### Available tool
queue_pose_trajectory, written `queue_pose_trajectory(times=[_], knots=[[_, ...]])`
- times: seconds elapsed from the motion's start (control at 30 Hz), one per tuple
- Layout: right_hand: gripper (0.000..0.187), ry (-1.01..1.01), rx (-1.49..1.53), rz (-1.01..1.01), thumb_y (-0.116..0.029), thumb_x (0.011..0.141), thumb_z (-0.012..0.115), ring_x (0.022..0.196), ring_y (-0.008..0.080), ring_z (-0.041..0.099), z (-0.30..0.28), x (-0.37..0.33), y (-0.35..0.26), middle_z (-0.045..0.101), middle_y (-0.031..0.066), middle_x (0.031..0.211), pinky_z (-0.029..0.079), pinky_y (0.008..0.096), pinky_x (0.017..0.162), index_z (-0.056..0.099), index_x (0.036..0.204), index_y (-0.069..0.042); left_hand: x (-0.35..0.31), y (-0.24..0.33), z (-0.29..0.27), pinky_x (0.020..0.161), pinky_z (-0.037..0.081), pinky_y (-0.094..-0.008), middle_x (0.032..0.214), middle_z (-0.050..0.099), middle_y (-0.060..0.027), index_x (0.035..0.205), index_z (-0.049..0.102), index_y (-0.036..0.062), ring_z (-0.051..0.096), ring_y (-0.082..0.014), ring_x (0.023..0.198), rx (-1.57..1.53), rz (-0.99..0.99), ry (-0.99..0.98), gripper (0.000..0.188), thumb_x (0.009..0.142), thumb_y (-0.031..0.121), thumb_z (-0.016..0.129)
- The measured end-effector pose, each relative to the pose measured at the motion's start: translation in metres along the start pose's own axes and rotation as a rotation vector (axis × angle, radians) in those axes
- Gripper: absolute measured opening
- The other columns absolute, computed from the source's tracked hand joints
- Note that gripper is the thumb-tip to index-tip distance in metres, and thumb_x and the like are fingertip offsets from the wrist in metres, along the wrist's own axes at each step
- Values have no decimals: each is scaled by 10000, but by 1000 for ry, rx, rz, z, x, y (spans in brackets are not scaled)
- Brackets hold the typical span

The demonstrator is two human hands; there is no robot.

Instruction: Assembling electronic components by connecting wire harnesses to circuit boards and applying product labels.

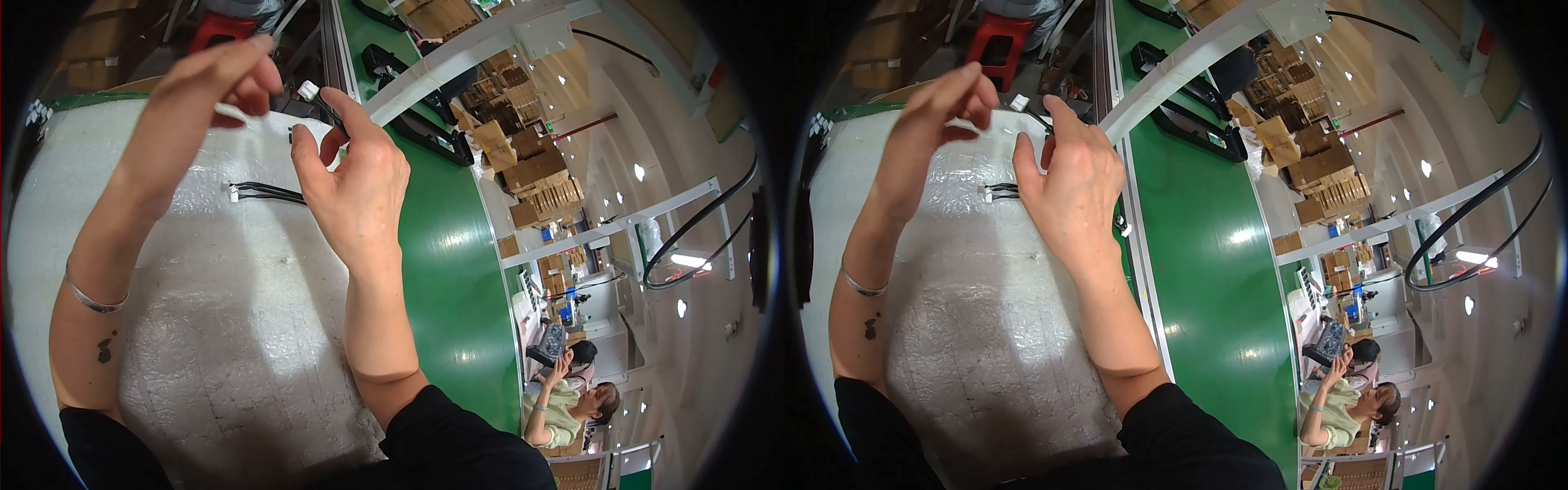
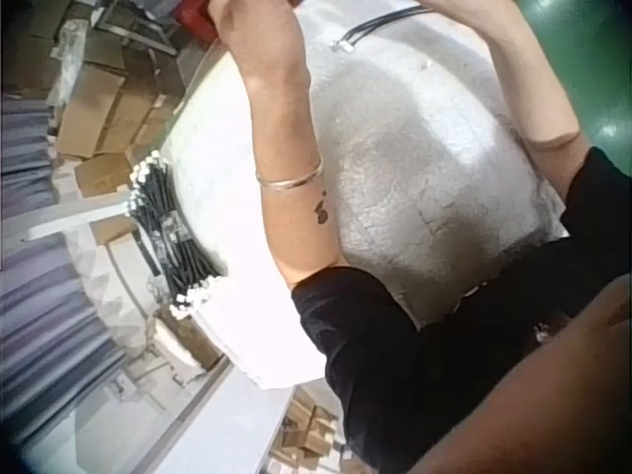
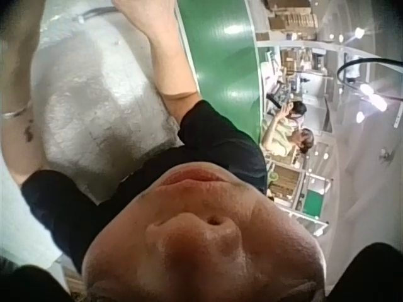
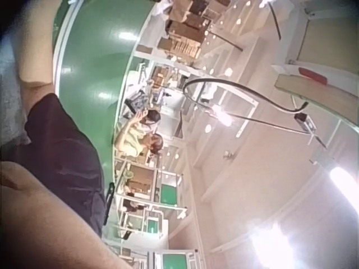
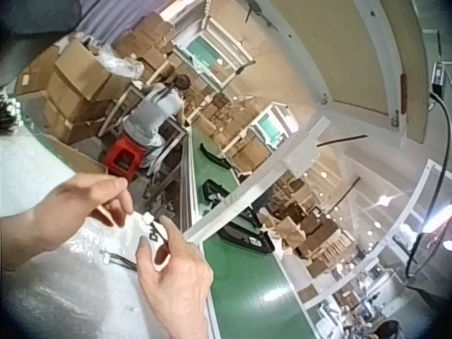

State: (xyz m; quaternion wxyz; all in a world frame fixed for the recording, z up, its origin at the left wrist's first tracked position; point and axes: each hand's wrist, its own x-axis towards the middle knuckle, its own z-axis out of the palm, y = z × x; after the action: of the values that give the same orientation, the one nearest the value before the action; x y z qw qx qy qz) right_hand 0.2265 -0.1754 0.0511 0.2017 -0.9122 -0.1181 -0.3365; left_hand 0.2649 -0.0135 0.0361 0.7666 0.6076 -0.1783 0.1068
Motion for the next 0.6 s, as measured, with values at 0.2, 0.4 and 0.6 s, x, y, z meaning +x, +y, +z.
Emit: queue_pose_trajectory(times=[0.2,0.4,0.6], knots=[[324,-49,3,-13,-156,769,697,512,149,518,6,-1,-4,595,58,654,437,286,529,676,1065,-25,-2,-13,6,665,377,-219,654,524,37,726,602,87,481,-62,671,-43,-78,-232,356,913,389,580],[220,129,209,-152,-97,805,712,546,67,476,16,1,-1,595,23,659,377,213,497,687,1001,-2,4,-10,-7,717,415,-212,684,502,48,734,552,110,487,-58,692,-33,-43,-274,319,931,360,562],[227,102,215,-91,-146,827,740,565,37,446,11,-2,-4,582,4,670,345,194,484,690,995,-1,-1,-3,0,710,416,-208,719,513,52,752,553,119,488,-48,693,-38,-75,-235,320,937,381,558]])
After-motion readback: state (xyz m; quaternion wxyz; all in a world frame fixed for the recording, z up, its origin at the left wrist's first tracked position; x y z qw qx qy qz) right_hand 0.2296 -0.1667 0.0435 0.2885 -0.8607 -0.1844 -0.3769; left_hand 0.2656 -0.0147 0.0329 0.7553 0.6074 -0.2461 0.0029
